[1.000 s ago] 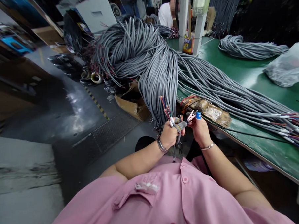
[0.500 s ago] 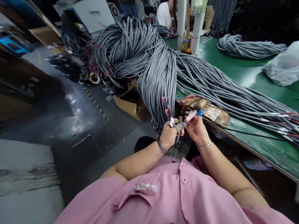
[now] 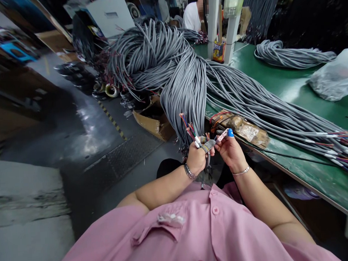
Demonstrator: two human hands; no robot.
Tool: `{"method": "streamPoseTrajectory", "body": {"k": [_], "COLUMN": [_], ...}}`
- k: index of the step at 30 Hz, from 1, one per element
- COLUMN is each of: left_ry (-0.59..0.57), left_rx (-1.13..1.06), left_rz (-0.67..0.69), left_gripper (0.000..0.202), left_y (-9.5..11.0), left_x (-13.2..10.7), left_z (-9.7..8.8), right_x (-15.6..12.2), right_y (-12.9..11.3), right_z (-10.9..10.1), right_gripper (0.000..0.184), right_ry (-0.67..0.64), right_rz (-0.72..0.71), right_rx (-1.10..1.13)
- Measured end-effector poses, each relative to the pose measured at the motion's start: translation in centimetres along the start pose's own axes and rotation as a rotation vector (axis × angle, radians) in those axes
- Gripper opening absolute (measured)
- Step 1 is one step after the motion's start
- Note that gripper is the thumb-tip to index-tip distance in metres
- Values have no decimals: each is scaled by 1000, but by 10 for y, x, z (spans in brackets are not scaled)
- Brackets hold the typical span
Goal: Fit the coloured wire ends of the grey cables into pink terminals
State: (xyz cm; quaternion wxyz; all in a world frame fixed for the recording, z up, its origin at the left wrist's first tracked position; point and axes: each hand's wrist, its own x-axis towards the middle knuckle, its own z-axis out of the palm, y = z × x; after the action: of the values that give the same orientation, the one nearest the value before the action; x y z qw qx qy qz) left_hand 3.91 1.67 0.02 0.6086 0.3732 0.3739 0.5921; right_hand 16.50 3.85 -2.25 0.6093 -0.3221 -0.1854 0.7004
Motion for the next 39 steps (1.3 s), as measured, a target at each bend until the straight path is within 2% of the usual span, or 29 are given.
{"method": "streamPoseTrajectory", "body": {"k": [4, 8, 10, 14, 17, 21, 28, 33, 39], "left_ry": [45, 54, 37, 27, 44, 49, 16, -68, -230], "left_rx": [-13, 3, 15, 26, 19, 11, 46, 43, -109], "left_rz": [-52, -67, -63, -75, -88, -100, -87, -151, -241], "left_gripper": [35, 34, 33, 35, 37, 37, 34, 30, 32], "left_y": [1, 0, 0, -1, -3, -6, -6, -2, 8], "left_x": [3, 4, 4, 3, 3, 3, -2, -6, 0], "left_z": [2, 1, 2, 3, 3, 1, -6, -21, -54], "right_x": [-3, -2, 1, 7, 10, 10, 3, -4, -19], "right_y": [3, 8, 8, 5, 4, 5, 8, 11, 12], "right_z": [2, -2, -4, -5, -2, 0, -15, -37, -65], "right_gripper": [31, 38, 41, 35, 32, 31, 47, 40, 28], "right_ry": [80, 157, 118, 47, 83, 102, 82, 137, 251], "right_rz": [-134, -325, -280, -90, -98, -116, -11, 6, -28], "right_rx": [-100, -208, -185, -3, 74, 51, 49, -7, -147]}}
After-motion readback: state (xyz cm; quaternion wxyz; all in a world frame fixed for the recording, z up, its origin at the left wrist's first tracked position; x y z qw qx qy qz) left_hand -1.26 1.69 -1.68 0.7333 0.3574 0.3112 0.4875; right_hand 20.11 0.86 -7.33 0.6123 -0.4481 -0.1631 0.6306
